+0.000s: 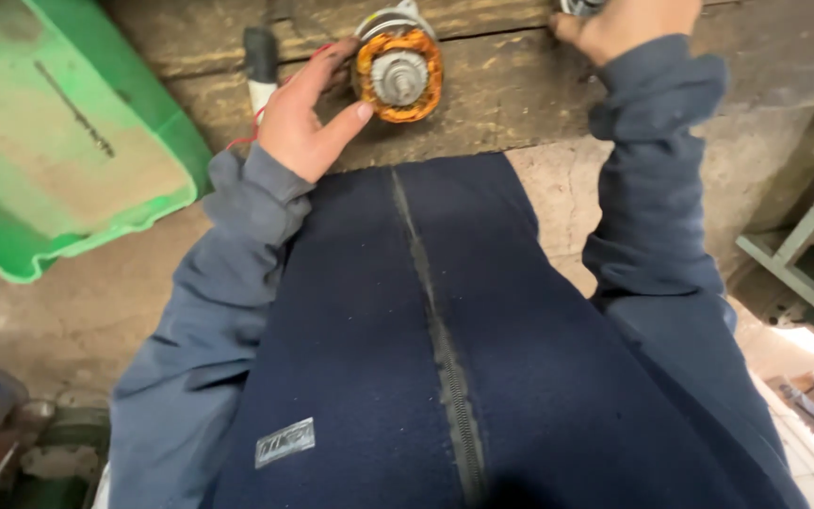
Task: The person assembles an electric motor by inserting a rotor into a stator and securing it with a metal housing. They use pliers to tighten the housing and then handle a small cylindrical component with wires.
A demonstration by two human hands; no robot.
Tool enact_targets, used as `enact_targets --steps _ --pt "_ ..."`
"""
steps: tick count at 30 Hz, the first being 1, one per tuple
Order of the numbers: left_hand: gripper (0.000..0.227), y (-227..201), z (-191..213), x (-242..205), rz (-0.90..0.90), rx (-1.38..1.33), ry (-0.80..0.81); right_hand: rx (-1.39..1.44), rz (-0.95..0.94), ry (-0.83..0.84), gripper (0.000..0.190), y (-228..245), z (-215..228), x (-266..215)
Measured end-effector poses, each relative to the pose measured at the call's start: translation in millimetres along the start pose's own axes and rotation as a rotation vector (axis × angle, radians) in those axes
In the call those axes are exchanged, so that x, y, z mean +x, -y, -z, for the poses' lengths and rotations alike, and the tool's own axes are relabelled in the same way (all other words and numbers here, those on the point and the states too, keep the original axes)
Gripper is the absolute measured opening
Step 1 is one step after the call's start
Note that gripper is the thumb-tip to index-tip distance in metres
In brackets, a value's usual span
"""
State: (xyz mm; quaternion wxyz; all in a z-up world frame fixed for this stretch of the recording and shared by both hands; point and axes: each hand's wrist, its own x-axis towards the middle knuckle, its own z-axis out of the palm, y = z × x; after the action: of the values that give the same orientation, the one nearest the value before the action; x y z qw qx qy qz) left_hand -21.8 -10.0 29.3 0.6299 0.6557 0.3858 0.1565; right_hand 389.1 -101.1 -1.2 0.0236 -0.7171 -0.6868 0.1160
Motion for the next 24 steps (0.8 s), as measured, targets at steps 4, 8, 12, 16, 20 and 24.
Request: enact_targets --steps 4,8,12,16,20,24 --pt "0.051 -2 4 -8 -0.016 -0.086 -0.045 0.090 0.023 -0.041 0.055 43 60 -4" --pt "0.049 -7 -4 -21 0.018 -0.518 -0.066 0.424 0.165 -0.087 0.088 112 128 -8" --pt "0.063 -35 -22 -25 0.021 -0.806 0.017 0.485 0.178 -0.016 0.095 162 152 -12" --pt "0.092 -65 -21 -20 -0.152 -0.851 0.182 0.481 0.369 0.067 0.104 195 150 -10" --pt "0.098 -57 -16 -34 -0.189 -0.798 0.216 0.566 0.470 0.047 0.109 200 134 -17" --pt "0.100 -47 -26 -42 -0.166 -0.947 0.140 0.602 0.531 -0.005 0.113 189 113 -30"
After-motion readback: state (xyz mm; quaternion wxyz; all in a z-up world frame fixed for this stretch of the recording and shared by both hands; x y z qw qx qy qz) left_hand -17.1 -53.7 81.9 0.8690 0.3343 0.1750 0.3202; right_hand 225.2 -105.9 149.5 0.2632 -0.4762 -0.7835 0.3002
